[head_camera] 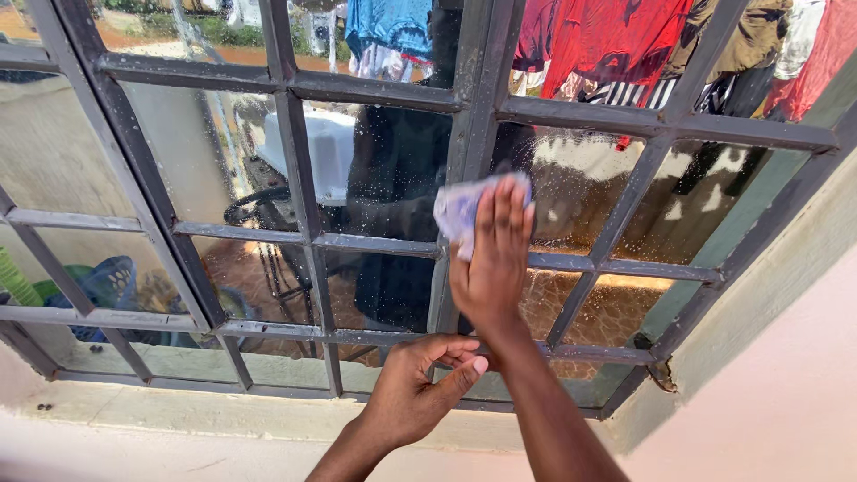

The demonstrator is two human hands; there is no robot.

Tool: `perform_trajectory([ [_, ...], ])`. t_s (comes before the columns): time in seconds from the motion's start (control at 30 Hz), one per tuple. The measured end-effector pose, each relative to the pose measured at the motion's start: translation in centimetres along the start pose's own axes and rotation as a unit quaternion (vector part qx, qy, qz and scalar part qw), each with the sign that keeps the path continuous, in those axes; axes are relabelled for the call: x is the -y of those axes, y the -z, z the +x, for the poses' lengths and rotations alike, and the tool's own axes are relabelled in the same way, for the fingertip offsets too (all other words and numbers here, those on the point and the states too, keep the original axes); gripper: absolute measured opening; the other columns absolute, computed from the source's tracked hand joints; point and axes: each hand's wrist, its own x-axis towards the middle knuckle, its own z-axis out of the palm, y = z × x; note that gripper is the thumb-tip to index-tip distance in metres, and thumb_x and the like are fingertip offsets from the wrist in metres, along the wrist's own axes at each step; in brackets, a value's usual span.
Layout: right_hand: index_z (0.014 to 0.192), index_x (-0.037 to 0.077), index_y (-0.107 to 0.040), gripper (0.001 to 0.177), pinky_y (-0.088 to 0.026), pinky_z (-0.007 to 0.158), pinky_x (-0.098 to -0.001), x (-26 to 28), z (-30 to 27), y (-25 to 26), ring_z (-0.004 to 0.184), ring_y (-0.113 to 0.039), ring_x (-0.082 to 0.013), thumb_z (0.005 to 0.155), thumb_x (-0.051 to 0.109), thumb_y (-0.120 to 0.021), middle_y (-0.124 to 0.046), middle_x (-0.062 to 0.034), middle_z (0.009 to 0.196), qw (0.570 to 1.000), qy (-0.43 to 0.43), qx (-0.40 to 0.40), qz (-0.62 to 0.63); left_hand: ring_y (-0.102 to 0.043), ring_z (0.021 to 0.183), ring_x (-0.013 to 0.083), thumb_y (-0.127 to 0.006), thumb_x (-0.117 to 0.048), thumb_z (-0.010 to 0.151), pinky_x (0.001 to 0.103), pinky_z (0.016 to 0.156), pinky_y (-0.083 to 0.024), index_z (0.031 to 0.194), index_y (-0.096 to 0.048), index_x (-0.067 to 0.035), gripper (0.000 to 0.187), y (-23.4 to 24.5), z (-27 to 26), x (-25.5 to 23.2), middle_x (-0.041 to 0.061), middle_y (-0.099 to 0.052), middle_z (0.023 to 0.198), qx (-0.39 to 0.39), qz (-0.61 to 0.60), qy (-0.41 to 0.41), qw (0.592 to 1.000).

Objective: The person wipes the individual glass panes of a multi-pane window using a cloth, applying pressure to remove dirt from both the center and corners of each section.

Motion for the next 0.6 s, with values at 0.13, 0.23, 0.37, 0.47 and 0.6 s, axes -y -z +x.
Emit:
perform_trajectory([
  [0.13, 0.161, -0.006, -0.029, 0.072, -0.009, 0.134, -0.0543, -0.5, 4.5, 0.3, 0.161, -0.018, -0.0413, 0.098, 0.016, -0.058, -0.025, -0.0263, 0.17, 1.0, -0.001, -0.023, -0.002, -0.074, 0.093, 0.014, -0.075, -0.025, 0.093, 0.03, 0.083, -0.059, 0.118, -0.072, 0.004, 0.038, -0.7, -0.1, -0.4, 0.011, -0.079, 0.098, 0.01, -0.014, -0.03, 0.999],
  [0.23, 0.16, -0.006, -0.029, 0.07, -0.01, 0.134, -0.0541, 0.9, 0.4, 0.6, 0.161, -0.022, -0.039, 0.097, 0.012, -0.055, -0.027, -0.0252, 0.168, 1.0, 0.001, 0.009, 0.018, -0.074, 0.091, 0.013, -0.076, -0.025, 0.091, 0.029, 0.079, -0.059, 0.117, -0.073, 0.003, 0.037, -0.5, -0.7, -0.2, 0.011, -0.079, 0.096, 0.005, -0.009, -0.013, 1.0],
  [0.37, 0.158, -0.006, -0.03, 0.074, -0.011, 0.13, -0.0538, 2.0, -1.7, 0.5, 0.158, -0.021, -0.0412, 0.091, 0.012, -0.055, -0.028, -0.0263, 0.167, 0.999, -0.018, 0.042, 0.006, -0.073, 0.088, 0.0126, -0.075, -0.024, 0.093, 0.028, 0.08, -0.06, 0.115, -0.075, 0.003, 0.036, 0.0, -0.9, 0.5, 0.01, -0.08, 0.094, -0.023, -0.008, -0.018, 1.0],
  [0.47, 0.159, -0.005, -0.028, 0.072, -0.011, 0.132, -0.053, 0.4, 2.9, 0.6, 0.16, -0.019, -0.0402, 0.096, 0.013, -0.056, -0.026, -0.0263, 0.167, 1.0, 0.014, -0.007, 0.016, -0.074, 0.087, 0.0126, -0.075, -0.025, 0.092, 0.028, 0.079, -0.061, 0.115, -0.074, 0.003, 0.036, -0.5, -0.5, 0.5, 0.01, -0.081, 0.092, -0.034, -0.018, -0.007, 0.999],
  [0.6, 0.161, -0.005, -0.027, 0.071, -0.011, 0.133, -0.0526, 0.3, 3.4, 1.4, 0.161, -0.019, -0.0378, 0.098, 0.01, -0.055, -0.026, -0.0247, 0.169, 0.999, 0.014, -0.005, 0.034, -0.073, 0.087, 0.0114, -0.075, -0.027, 0.09, 0.029, 0.07, -0.06, 0.116, -0.074, 0.0, 0.037, -1.3, -0.8, 0.1, 0.009, -0.08, 0.091, -0.01, -0.026, 0.047, 0.999],
])
